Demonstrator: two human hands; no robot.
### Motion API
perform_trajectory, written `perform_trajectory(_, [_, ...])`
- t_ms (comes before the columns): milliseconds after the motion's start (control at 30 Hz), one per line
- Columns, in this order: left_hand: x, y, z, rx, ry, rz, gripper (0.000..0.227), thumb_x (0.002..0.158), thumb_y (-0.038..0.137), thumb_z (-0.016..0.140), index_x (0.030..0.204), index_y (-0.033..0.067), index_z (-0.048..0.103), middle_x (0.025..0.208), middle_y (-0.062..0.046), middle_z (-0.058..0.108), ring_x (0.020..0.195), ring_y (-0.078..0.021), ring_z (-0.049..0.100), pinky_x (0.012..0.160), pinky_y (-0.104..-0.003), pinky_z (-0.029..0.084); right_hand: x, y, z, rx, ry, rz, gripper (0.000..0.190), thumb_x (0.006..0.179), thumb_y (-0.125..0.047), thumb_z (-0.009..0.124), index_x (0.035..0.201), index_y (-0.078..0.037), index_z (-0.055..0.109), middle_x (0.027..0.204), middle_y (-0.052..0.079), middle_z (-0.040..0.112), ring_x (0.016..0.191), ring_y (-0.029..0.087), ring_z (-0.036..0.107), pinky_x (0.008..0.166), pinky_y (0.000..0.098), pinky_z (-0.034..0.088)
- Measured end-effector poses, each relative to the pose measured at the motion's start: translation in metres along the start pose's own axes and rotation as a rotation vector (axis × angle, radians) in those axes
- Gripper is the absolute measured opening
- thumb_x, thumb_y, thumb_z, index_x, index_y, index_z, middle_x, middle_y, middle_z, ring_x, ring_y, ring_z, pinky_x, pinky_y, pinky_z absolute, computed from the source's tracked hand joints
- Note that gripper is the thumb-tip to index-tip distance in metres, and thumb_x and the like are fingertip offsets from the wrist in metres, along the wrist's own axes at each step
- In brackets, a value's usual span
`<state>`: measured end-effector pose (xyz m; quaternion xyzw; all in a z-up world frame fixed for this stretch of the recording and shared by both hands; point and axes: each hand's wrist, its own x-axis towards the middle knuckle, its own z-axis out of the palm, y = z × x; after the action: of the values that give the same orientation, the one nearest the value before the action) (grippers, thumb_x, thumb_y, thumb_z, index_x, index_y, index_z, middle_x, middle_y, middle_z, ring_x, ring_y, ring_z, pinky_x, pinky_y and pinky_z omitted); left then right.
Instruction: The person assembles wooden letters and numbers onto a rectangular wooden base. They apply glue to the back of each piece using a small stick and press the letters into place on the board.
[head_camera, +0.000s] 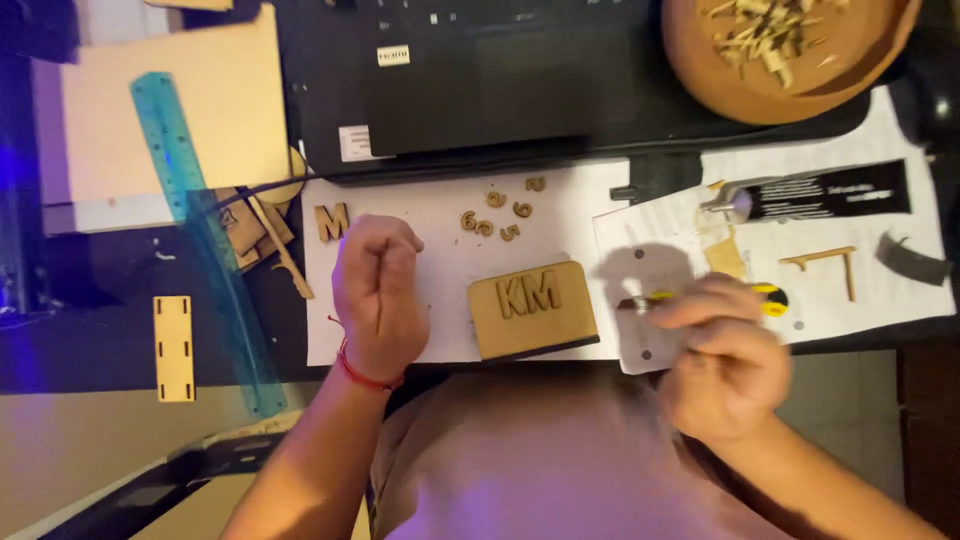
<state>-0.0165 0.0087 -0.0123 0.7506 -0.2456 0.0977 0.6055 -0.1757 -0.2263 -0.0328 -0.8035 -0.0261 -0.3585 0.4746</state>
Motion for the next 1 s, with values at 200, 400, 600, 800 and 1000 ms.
perform_trajectory(200, [-0.009,-0.024,0.001,0.225,-0.140,-0.005,0.025,0.104,0.014,0.041,0.082,0.0042,0.050,0.076,-0.011,0.047,0.072,-0.0284,0.047,0.070,-0.041,0.036,0.030,0.006,-0.064,-0.434,0.014,-0.001,0.012,0.107,0.000,0.059,0.099,0.009,0.054,0.094,0.023,0.055,0.093,0.037,0.051,0.093,0.0473,0.039])
perform_trajectory(400, [0.005,-0.021,-0.005,0.596,-0.331,0.048,0.050,0.107,0.031,0.060,0.065,0.0079,0.046,0.064,-0.014,0.051,0.069,-0.0410,0.056,0.065,-0.048,0.046,0.046,0.021,-0.094,-0.564,-0.099,0.110,0.008,0.094,-0.006,0.076,0.093,0.000,0.069,0.081,0.014,0.064,0.074,0.034,0.058,0.078,0.0438,0.048])
perform_trajectory(600, [0.034,0.012,-0.001,0.775,-0.564,0.079,0.031,0.089,0.019,0.070,0.118,0.0068,0.072,0.100,-0.018,0.069,0.098,-0.0406,0.066,0.090,-0.050,0.052,0.051,0.020,-0.078,-0.688,-0.213,0.182,0.006,0.089,-0.006,0.077,0.091,-0.002,0.074,0.076,0.013,0.068,0.074,0.032,0.064,0.079,0.0420,0.052])
perform_trajectory(800, [0.035,-0.004,0.002,0.822,-0.627,0.162,0.020,0.094,0.023,0.068,0.111,0.0157,0.075,0.101,-0.006,0.071,0.099,-0.0271,0.069,0.091,-0.038,0.052,0.056,0.026,-0.059,-0.770,-0.243,0.192,0.004,0.089,-0.010,0.076,0.092,-0.007,0.076,0.077,0.008,0.068,0.078,0.027,0.066,0.077,0.0352,0.053])
perform_trajectory(1000, [0.035,-0.008,0.002,0.787,-0.625,0.040,0.020,0.095,0.018,0.068,0.113,0.0162,0.076,0.102,-0.004,0.072,0.098,-0.0240,0.070,0.093,-0.035,0.052,0.055,0.034,-0.056,-0.861,-0.294,0.232,0.007,0.089,-0.015,0.075,0.092,-0.009,0.076,0.076,0.008,0.068,0.080,0.027,0.067,0.075,0.0346,0.055])
